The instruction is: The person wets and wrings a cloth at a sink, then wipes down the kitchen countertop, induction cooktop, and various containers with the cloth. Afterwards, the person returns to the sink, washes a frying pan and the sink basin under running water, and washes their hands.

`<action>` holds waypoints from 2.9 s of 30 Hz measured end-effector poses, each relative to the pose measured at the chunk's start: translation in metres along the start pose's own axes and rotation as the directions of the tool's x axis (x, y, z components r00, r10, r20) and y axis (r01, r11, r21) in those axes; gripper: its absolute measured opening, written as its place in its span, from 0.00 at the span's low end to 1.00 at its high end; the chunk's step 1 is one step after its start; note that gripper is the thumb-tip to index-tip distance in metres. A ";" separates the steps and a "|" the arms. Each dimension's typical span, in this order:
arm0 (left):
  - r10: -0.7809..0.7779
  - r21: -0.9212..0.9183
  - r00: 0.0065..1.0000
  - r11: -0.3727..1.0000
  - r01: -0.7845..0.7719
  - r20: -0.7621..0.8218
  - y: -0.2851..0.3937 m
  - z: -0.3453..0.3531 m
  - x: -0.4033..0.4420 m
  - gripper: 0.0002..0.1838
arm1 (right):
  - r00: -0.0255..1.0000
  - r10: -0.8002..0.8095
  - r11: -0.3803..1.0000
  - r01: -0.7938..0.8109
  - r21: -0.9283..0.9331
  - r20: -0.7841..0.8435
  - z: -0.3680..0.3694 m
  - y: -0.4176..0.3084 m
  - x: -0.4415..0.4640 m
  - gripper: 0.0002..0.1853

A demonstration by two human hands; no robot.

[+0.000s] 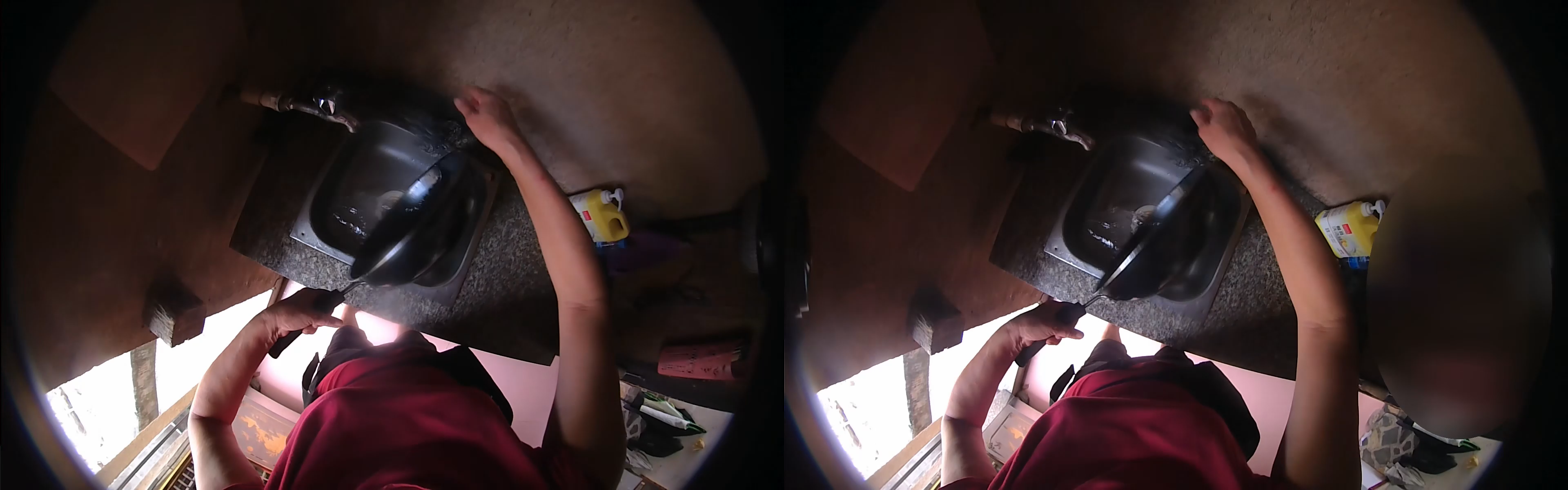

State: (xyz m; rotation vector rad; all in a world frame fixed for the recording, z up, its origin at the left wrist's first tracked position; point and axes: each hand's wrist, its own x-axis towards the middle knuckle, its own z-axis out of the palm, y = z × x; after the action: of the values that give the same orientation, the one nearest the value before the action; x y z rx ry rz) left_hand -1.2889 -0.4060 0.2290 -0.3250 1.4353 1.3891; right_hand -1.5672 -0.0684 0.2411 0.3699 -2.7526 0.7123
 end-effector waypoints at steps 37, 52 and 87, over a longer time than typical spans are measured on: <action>0.164 -0.102 0.971 0.978 -0.183 -0.172 -0.011 0.018 0.005 0.20 | 0.945 -0.256 0.967 0.253 0.044 0.203 -0.023 -0.190 0.017 0.26; 0.052 -0.344 0.974 0.938 0.027 0.219 0.000 0.041 0.026 0.13 | 0.551 0.809 0.371 -0.747 0.552 0.203 -0.158 0.155 -0.191 0.16; 0.024 -0.609 0.991 0.791 0.062 0.132 -0.003 0.017 0.015 0.12 | 0.870 -0.263 0.938 0.129 0.322 0.418 -0.022 -0.189 0.012 0.27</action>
State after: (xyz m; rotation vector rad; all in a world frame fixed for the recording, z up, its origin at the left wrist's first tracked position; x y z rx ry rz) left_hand -1.2842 -0.3854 0.2193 -0.6461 0.8283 1.8058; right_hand -1.5151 -0.2195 0.3454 0.9863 -2.9678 1.0887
